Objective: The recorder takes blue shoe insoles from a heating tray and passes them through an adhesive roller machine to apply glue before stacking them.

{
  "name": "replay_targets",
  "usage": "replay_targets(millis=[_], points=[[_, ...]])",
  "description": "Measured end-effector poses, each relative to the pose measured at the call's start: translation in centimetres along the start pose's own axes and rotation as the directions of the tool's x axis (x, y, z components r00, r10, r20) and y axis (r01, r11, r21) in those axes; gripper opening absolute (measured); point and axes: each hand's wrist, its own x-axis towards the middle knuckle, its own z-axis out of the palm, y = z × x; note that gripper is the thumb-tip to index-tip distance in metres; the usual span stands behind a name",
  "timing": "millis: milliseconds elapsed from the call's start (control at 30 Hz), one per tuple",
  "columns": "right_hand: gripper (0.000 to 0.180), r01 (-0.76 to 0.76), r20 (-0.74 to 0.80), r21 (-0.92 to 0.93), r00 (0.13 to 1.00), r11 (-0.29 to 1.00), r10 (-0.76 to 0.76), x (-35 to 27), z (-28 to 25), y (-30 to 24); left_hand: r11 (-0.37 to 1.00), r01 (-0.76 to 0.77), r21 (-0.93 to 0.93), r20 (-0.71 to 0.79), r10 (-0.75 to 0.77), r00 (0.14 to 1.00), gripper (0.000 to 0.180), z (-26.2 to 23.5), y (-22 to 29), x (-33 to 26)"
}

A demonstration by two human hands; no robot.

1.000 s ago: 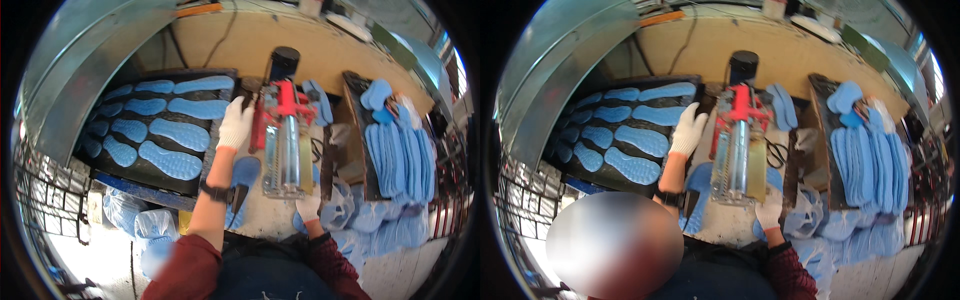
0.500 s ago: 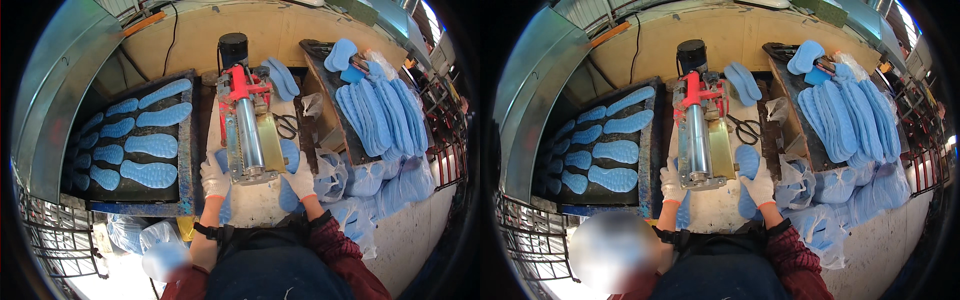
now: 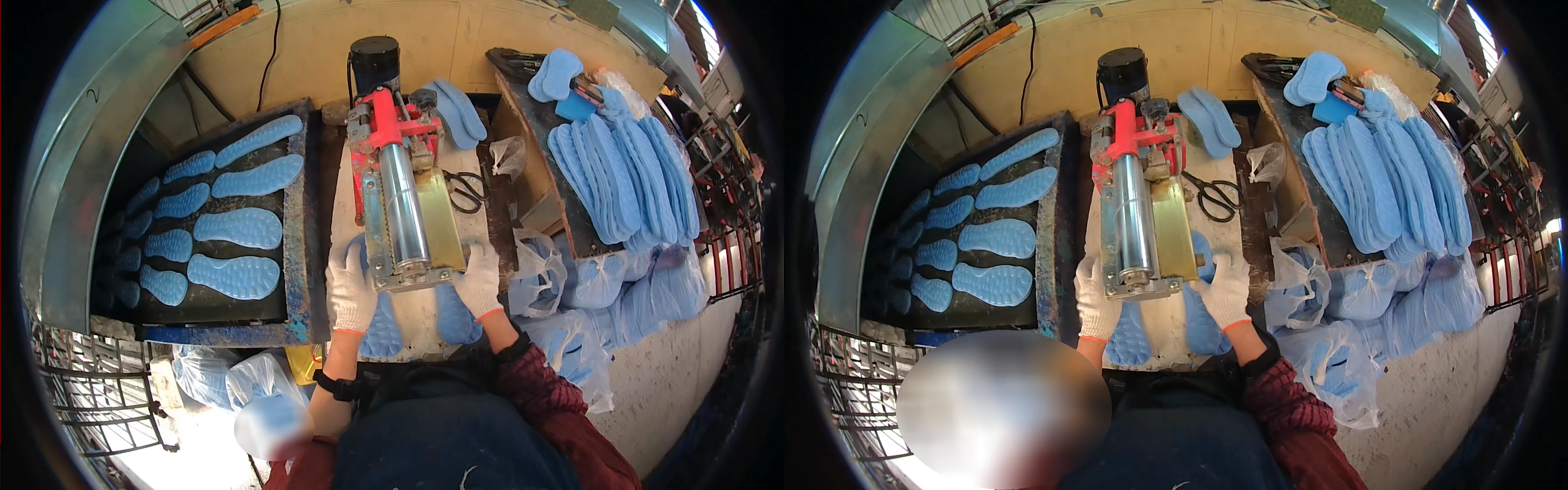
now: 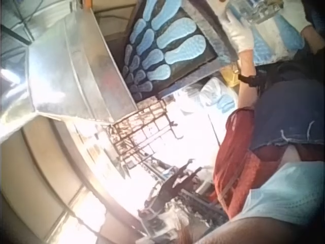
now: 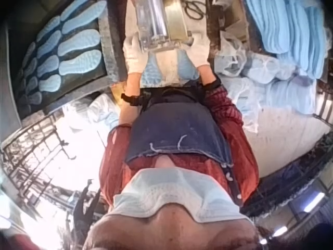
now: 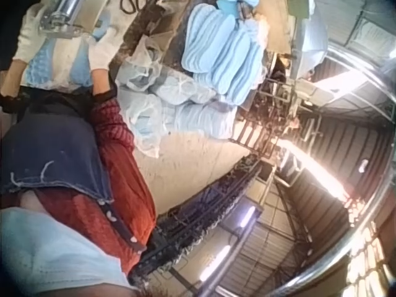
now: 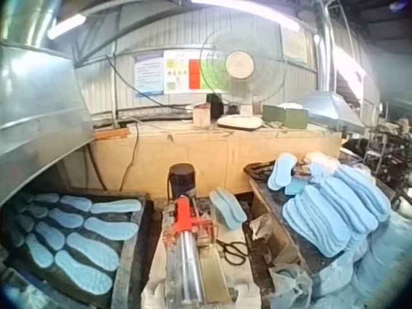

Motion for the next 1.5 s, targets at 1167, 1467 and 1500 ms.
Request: replay_targets(millis=[1167, 1467, 1500], points=[[0.025, 0.066, 0.067, 0.242, 0.994, 0.968, -0.085, -1.4, 3.2, 2.2, 0.900, -0.424, -0.096, 0.269, 0.434, 0.860, 0.053, -14.2, 4.6, 8.3], [0.040, -0.065, 0.231, 0.145, 0.972, 0.987, 0.030, -1.3, 3.2, 1.9, 0.228, 0.283, -0.932, 0.234, -0.220, 0.947, 0.042, -10.2, 2.0, 7.2], [0.040, -0.064, 0.234, 0.143, 0.972, 0.988, 0.029, -1.3, 3.1, 1.8, 0.198, 0.331, -0.923, 0.290, -0.209, 0.934, 0.041, -10.4, 2.8, 7.5]])
